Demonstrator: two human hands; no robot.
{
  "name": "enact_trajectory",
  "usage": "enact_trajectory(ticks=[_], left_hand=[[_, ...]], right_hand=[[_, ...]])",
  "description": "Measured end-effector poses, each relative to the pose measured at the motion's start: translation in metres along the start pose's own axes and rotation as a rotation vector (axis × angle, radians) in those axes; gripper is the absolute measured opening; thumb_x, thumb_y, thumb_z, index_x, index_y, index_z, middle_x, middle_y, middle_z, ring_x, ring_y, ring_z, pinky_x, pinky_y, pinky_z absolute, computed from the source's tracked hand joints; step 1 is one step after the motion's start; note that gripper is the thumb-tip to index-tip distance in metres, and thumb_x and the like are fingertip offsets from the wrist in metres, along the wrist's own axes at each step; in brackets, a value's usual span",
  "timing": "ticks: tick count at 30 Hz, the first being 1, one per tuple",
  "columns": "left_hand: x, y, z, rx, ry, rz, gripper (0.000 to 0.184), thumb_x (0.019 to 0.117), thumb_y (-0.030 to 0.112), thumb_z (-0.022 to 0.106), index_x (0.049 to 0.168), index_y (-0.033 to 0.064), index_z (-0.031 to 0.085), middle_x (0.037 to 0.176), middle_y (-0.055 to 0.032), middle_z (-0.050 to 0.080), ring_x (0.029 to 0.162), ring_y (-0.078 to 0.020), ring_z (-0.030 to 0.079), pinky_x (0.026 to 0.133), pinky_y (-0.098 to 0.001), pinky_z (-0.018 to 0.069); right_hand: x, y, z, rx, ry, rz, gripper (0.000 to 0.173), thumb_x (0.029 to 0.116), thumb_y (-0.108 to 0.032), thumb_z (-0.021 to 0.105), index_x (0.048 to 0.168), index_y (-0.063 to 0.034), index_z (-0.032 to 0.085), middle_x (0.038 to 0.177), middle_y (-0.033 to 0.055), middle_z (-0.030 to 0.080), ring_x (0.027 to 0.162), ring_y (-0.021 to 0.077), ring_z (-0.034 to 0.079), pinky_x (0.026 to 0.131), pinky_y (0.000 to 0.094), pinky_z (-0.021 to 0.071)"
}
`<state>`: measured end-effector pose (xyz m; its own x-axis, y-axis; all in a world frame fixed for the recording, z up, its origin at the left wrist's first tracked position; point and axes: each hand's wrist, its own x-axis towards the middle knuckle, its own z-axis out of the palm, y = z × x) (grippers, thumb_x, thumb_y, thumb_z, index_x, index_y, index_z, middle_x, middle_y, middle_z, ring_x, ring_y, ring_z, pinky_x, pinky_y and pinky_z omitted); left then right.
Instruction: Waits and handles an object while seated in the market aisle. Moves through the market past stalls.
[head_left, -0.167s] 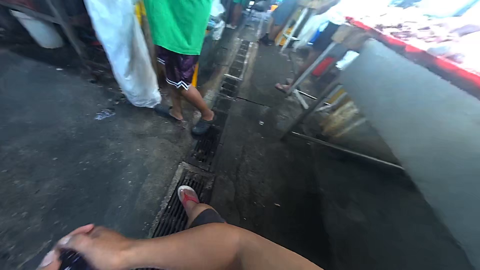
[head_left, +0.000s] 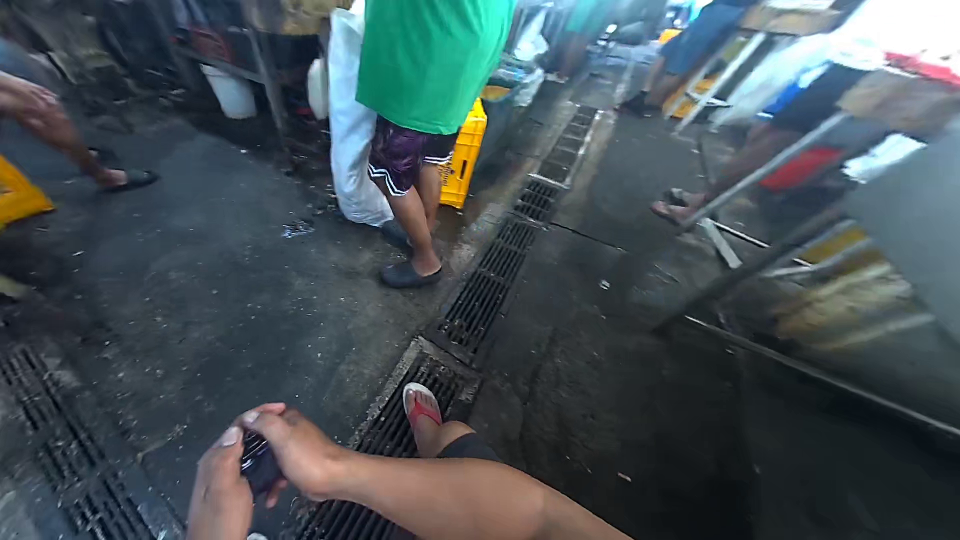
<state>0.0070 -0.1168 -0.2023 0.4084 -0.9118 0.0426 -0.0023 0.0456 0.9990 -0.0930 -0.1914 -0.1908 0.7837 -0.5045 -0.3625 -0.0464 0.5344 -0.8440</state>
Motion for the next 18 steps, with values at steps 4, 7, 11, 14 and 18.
enact_trajectory(ticks=[4, 7, 11, 14, 18], left_hand=[[-0.001, -0.004, -0.003, 0.035, 0.011, -0.016, 0.061, 0.1062, 0.038, 0.017, 0.116, 0.0114, 0.07, 0.087, -0.0016, 0.073, 0.058, -0.0113, 0.064, 0.045, -0.0277, 0.0528], [-0.003, -0.002, -0.004, 0.073, 0.024, -0.023, 0.06, 0.106, 0.036, 0.017, 0.116, 0.0112, 0.07, 0.089, -0.0017, 0.073, 0.061, -0.0114, 0.065, 0.048, -0.0276, 0.0542], [-0.007, 0.005, -0.005, 0.14, 0.036, -0.048, 0.057, 0.1058, 0.034, 0.019, 0.114, 0.012, 0.071, 0.088, -0.0011, 0.072, 0.062, -0.011, 0.065, 0.05, -0.0278, 0.0544], [-0.008, 0.008, -0.006, 0.152, 0.027, -0.084, 0.056, 0.1053, 0.037, 0.021, 0.114, 0.0127, 0.071, 0.084, -0.0029, 0.071, 0.052, -0.0135, 0.061, 0.04, -0.0294, 0.0491], [-0.009, 0.009, -0.007, 0.176, 0.021, -0.085, 0.056, 0.1056, 0.039, 0.021, 0.113, 0.0131, 0.07, 0.081, -0.0023, 0.07, 0.05, -0.0127, 0.059, 0.038, -0.0279, 0.0482]], right_hand=[[0.003, 0.006, 0.0, 0.029, -0.014, -0.005, 0.052, 0.1101, -0.048, 0.028, 0.119, -0.0093, 0.06, 0.089, 0.0073, 0.067, 0.065, 0.0145, 0.064, 0.05, 0.0293, 0.0513], [0.004, 0.012, 0.001, 0.058, -0.031, -0.03, 0.052, 0.1095, -0.049, 0.026, 0.117, -0.0114, 0.061, 0.087, 0.0066, 0.067, 0.062, 0.0146, 0.064, 0.048, 0.0289, 0.0511], [0.006, 0.019, 0.002, 0.092, -0.044, -0.026, 0.054, 0.1085, -0.052, 0.024, 0.115, -0.0123, 0.06, 0.084, 0.0067, 0.068, 0.062, 0.015, 0.064, 0.048, 0.0291, 0.0508], [0.008, 0.021, 0.003, 0.114, -0.058, -0.047, 0.054, 0.1083, -0.052, 0.024, 0.111, -0.0119, 0.06, 0.082, 0.0067, 0.068, 0.06, 0.0151, 0.063, 0.047, 0.0292, 0.0506], [0.008, 0.023, 0.004, 0.123, -0.066, -0.05, 0.054, 0.1082, -0.051, 0.023, 0.111, -0.0125, 0.06, 0.082, 0.0061, 0.068, 0.061, 0.0149, 0.064, 0.047, 0.0292, 0.051]])
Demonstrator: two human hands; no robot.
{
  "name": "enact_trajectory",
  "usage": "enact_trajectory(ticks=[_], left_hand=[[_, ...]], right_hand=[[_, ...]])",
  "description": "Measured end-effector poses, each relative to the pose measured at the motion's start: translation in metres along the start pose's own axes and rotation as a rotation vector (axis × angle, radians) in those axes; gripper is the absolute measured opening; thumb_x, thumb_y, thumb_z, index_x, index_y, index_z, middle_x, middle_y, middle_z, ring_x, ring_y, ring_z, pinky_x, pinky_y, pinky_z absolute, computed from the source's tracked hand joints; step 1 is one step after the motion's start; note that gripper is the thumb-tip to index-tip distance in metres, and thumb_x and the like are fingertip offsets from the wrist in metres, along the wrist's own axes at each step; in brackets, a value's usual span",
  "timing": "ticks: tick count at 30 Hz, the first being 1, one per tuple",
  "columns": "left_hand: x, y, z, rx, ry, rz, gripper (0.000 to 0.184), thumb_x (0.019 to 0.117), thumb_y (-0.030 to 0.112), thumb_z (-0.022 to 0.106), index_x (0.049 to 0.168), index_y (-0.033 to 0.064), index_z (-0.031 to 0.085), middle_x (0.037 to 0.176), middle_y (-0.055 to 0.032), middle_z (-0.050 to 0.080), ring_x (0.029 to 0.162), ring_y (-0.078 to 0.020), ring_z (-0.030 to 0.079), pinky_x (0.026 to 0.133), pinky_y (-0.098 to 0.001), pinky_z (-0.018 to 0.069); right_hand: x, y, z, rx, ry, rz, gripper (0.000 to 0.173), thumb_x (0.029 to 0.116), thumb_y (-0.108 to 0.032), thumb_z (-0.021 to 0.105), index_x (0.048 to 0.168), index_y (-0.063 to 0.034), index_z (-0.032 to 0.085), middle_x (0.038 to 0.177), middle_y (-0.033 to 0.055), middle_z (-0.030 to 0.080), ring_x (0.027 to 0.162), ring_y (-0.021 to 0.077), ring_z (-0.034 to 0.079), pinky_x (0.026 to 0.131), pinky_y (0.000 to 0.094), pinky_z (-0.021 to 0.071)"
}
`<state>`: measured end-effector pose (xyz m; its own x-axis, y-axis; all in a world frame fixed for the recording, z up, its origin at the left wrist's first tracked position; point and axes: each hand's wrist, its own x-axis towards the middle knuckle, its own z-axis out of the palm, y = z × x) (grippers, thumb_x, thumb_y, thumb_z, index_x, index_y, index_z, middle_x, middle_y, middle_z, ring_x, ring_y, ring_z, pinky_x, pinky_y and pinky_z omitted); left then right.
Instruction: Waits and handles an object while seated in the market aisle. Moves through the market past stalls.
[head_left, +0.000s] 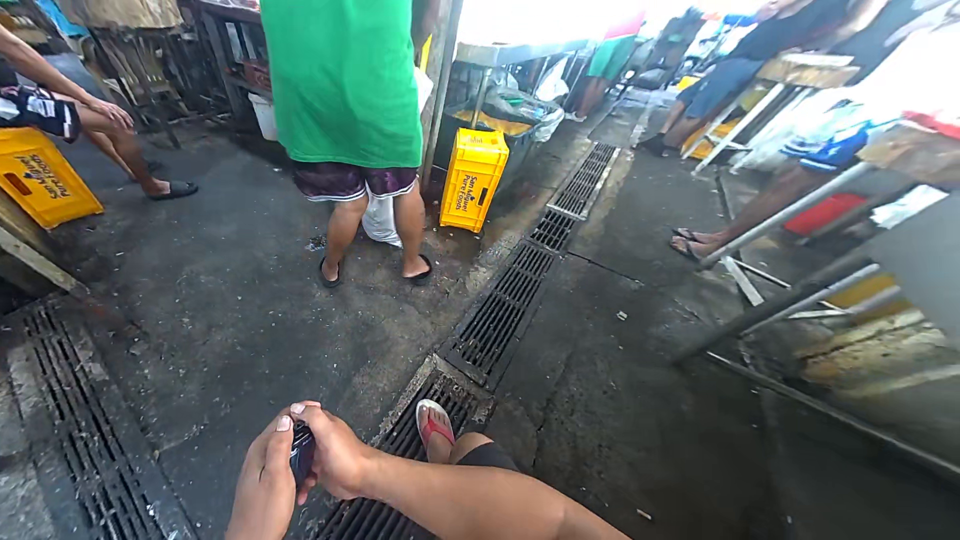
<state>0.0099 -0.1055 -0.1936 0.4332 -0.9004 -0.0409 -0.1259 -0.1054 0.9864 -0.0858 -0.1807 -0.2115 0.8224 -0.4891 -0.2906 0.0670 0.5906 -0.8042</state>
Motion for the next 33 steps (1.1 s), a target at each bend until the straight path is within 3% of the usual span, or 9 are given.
enact_trajectory(ticks=[16, 18, 22, 28, 33], left_hand=[[0.0034, -0.0006, 0.0003, 0.004, 0.006, 0.071, 0.056, 0.1054, 0.034, 0.02, 0.115, 0.0122, 0.07, 0.088, -0.0002, 0.072, 0.058, -0.0095, 0.064, 0.044, -0.0256, 0.0514], [0.0034, 0.0007, -0.0004, 0.003, -0.003, 0.083, 0.056, 0.1055, 0.034, 0.02, 0.116, 0.0117, 0.07, 0.089, 0.0008, 0.073, 0.062, -0.0084, 0.065, 0.049, -0.0258, 0.0539], [0.0043, 0.0018, -0.001, -0.018, -0.007, 0.071, 0.055, 0.1055, 0.031, 0.019, 0.115, 0.0101, 0.07, 0.085, -0.0018, 0.071, 0.054, -0.0103, 0.061, 0.042, -0.0267, 0.0501], [0.0043, -0.0035, -0.0018, 0.029, -0.003, 0.018, 0.056, 0.1059, 0.034, 0.021, 0.115, 0.0122, 0.071, 0.09, -0.0023, 0.072, 0.06, -0.012, 0.065, 0.049, -0.03, 0.054], [0.0027, -0.0009, -0.0012, 0.036, -0.003, -0.006, 0.056, 0.1059, 0.039, 0.022, 0.113, 0.0133, 0.071, 0.086, -0.0031, 0.071, 0.057, -0.0136, 0.063, 0.046, -0.0309, 0.0526]], right_hand=[[-0.0004, -0.006, 0.0, -0.009, -0.002, -0.014, 0.053, 0.1083, -0.051, 0.025, 0.111, -0.0127, 0.061, 0.082, 0.0054, 0.068, 0.06, 0.0137, 0.063, 0.047, 0.028, 0.05], [-0.001, -0.0074, 0.0009, -0.017, 0.006, -0.011, 0.052, 0.1083, -0.051, 0.026, 0.112, -0.013, 0.061, 0.083, 0.0052, 0.067, 0.061, 0.0138, 0.063, 0.048, 0.0283, 0.0501], [0.0, -0.0073, 0.0013, -0.029, 0.007, -0.016, 0.052, 0.1085, -0.052, 0.025, 0.113, -0.0133, 0.06, 0.084, 0.0053, 0.068, 0.061, 0.0138, 0.064, 0.048, 0.0285, 0.0503], [0.0012, -0.0008, -0.0005, 0.004, 0.017, -0.007, 0.055, 0.1083, -0.054, 0.024, 0.111, -0.0134, 0.061, 0.08, 0.0062, 0.069, 0.059, 0.0147, 0.063, 0.047, 0.0284, 0.0496], [0.0009, 0.0017, -0.0017, 0.015, 0.007, -0.021, 0.056, 0.1081, -0.055, 0.023, 0.11, -0.0135, 0.061, 0.078, 0.0059, 0.068, 0.058, 0.0146, 0.062, 0.047, 0.0286, 0.0496]])
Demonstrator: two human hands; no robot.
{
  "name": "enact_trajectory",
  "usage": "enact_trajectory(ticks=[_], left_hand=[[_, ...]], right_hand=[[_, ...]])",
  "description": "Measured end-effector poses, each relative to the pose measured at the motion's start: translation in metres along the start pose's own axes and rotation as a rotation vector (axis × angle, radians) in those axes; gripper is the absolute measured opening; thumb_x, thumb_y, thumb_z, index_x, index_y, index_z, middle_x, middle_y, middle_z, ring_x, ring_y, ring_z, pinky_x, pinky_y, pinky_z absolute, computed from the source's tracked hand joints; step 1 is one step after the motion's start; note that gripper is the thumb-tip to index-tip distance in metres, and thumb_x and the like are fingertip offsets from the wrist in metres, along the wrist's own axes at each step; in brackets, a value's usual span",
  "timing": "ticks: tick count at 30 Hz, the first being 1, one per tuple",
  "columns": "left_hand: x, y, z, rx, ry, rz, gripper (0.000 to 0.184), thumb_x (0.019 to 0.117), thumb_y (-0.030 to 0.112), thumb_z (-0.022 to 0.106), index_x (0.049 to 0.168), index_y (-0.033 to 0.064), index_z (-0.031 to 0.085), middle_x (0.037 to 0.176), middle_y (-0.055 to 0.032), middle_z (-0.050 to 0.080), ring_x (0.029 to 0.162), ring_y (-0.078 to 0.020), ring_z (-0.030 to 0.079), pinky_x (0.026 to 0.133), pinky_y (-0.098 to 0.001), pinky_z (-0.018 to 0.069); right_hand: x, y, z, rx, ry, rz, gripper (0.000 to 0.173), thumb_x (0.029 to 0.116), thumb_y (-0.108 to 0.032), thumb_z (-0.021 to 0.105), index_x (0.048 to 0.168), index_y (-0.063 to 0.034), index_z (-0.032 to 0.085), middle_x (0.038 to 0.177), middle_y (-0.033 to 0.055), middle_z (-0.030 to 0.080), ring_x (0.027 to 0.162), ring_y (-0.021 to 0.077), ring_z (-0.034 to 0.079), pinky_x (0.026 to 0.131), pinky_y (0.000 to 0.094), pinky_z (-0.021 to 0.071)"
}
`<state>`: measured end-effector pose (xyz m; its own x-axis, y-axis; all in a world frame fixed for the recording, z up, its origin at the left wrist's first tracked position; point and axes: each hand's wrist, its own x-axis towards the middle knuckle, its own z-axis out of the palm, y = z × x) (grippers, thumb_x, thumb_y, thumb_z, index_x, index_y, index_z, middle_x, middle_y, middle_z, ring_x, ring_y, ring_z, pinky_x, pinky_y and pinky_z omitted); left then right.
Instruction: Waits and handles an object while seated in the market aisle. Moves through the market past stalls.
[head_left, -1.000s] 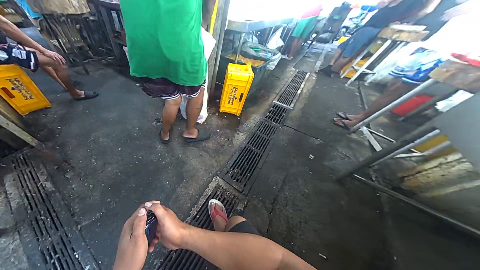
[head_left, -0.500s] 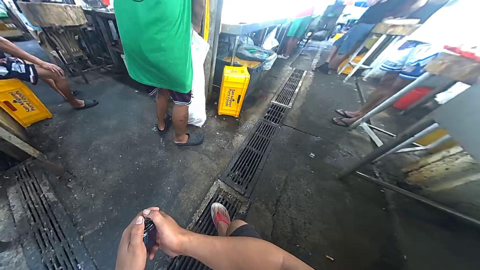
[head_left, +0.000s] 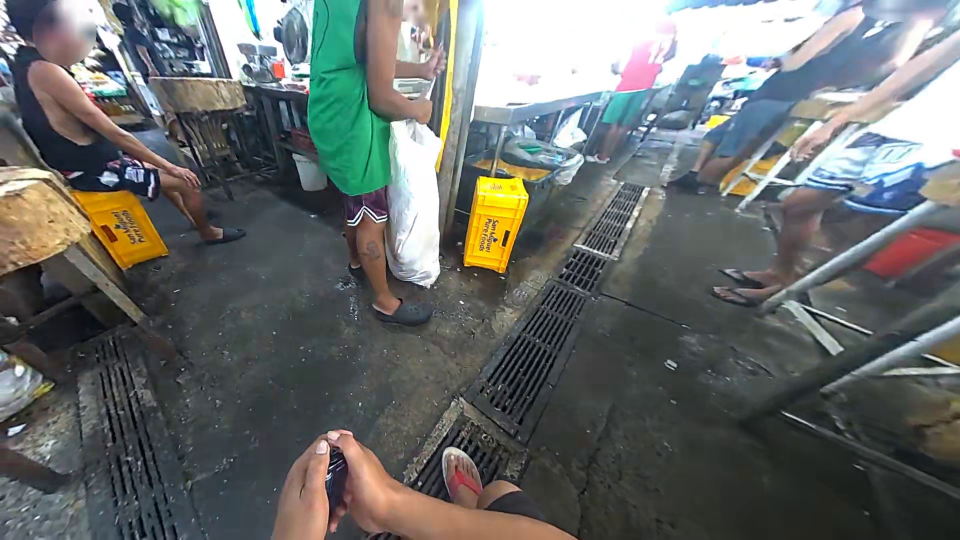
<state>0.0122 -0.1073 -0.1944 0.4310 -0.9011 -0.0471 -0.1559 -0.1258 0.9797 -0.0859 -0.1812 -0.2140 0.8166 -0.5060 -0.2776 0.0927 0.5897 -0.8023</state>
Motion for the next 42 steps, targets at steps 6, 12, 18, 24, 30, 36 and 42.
enact_trajectory(ticks=[6, 12, 18, 24, 30, 36, 42], left_hand=[[0.0006, -0.0015, -0.0005, 0.009, -0.001, -0.007, 0.055, 0.1062, 0.036, 0.022, 0.113, 0.0138, 0.072, 0.088, -0.0021, 0.071, 0.062, -0.012, 0.065, 0.051, -0.0303, 0.0542], [0.0012, -0.0025, 0.0, 0.015, -0.005, -0.012, 0.054, 0.1064, 0.037, 0.023, 0.113, 0.015, 0.072, 0.088, -0.0023, 0.071, 0.06, -0.012, 0.064, 0.049, -0.0301, 0.053], [0.0019, -0.0036, -0.0005, 0.024, -0.002, -0.015, 0.056, 0.1062, 0.038, 0.022, 0.114, 0.0147, 0.072, 0.089, -0.0019, 0.072, 0.062, -0.0118, 0.065, 0.051, -0.0305, 0.054], [0.0014, -0.0016, -0.0005, 0.02, -0.002, -0.011, 0.055, 0.1063, 0.038, 0.022, 0.113, 0.0144, 0.072, 0.086, -0.0022, 0.071, 0.059, -0.0121, 0.064, 0.048, -0.0303, 0.0534], [0.0003, 0.0004, 0.0001, 0.017, 0.002, 0.001, 0.056, 0.1064, 0.038, 0.022, 0.113, 0.0146, 0.072, 0.088, -0.0006, 0.072, 0.063, -0.0098, 0.065, 0.052, -0.0282, 0.0543], [0.0015, -0.0022, -0.0001, 0.025, 0.004, 0.002, 0.055, 0.1065, 0.035, 0.022, 0.113, 0.0149, 0.072, 0.089, -0.0012, 0.072, 0.064, -0.0109, 0.065, 0.053, -0.03, 0.055], [0.0015, -0.0031, 0.0001, 0.018, 0.007, -0.003, 0.055, 0.1063, 0.038, 0.022, 0.113, 0.0145, 0.072, 0.087, -0.0017, 0.072, 0.061, -0.0121, 0.065, 0.05, -0.0301, 0.0536]], right_hand=[[0.0001, 0.0014, -0.0003, 0.028, -0.005, 0.001, 0.054, 0.1081, -0.054, 0.024, 0.11, -0.0137, 0.06, 0.078, 0.0067, 0.068, 0.057, 0.0152, 0.062, 0.047, 0.0285, 0.0496], [0.0006, 0.0015, -0.0002, 0.032, 0.014, 0.019, 0.055, 0.1074, -0.055, 0.025, 0.107, -0.0132, 0.061, 0.076, 0.0064, 0.067, 0.057, 0.0151, 0.062, 0.047, 0.0288, 0.0497], [0.0003, 0.0011, -0.0004, 0.021, 0.004, 0.009, 0.055, 0.1078, -0.055, 0.024, 0.109, -0.0137, 0.061, 0.077, 0.0064, 0.067, 0.058, 0.0151, 0.062, 0.047, 0.0286, 0.0494], [-0.0001, 0.0004, 0.0006, 0.025, 0.014, 0.011, 0.055, 0.1085, -0.054, 0.023, 0.11, -0.0142, 0.061, 0.078, 0.0061, 0.068, 0.058, 0.0148, 0.062, 0.047, 0.0285, 0.0494], [-0.0005, 0.0006, 0.0, 0.032, 0.01, 0.022, 0.054, 0.1084, -0.054, 0.024, 0.111, -0.0142, 0.06, 0.08, 0.0071, 0.068, 0.059, 0.0157, 0.064, 0.047, 0.0286, 0.0496], [0.0001, -0.0003, 0.0001, 0.035, 0.016, 0.017, 0.054, 0.1082, -0.055, 0.025, 0.11, -0.0141, 0.061, 0.081, 0.0074, 0.068, 0.061, 0.0165, 0.064, 0.048, 0.0294, 0.0504], [0.0, -0.0004, 0.0, 0.038, 0.012, 0.024, 0.054, 0.1084, -0.054, 0.025, 0.11, -0.0137, 0.061, 0.082, 0.0076, 0.069, 0.064, 0.017, 0.065, 0.049, 0.0301, 0.051]])
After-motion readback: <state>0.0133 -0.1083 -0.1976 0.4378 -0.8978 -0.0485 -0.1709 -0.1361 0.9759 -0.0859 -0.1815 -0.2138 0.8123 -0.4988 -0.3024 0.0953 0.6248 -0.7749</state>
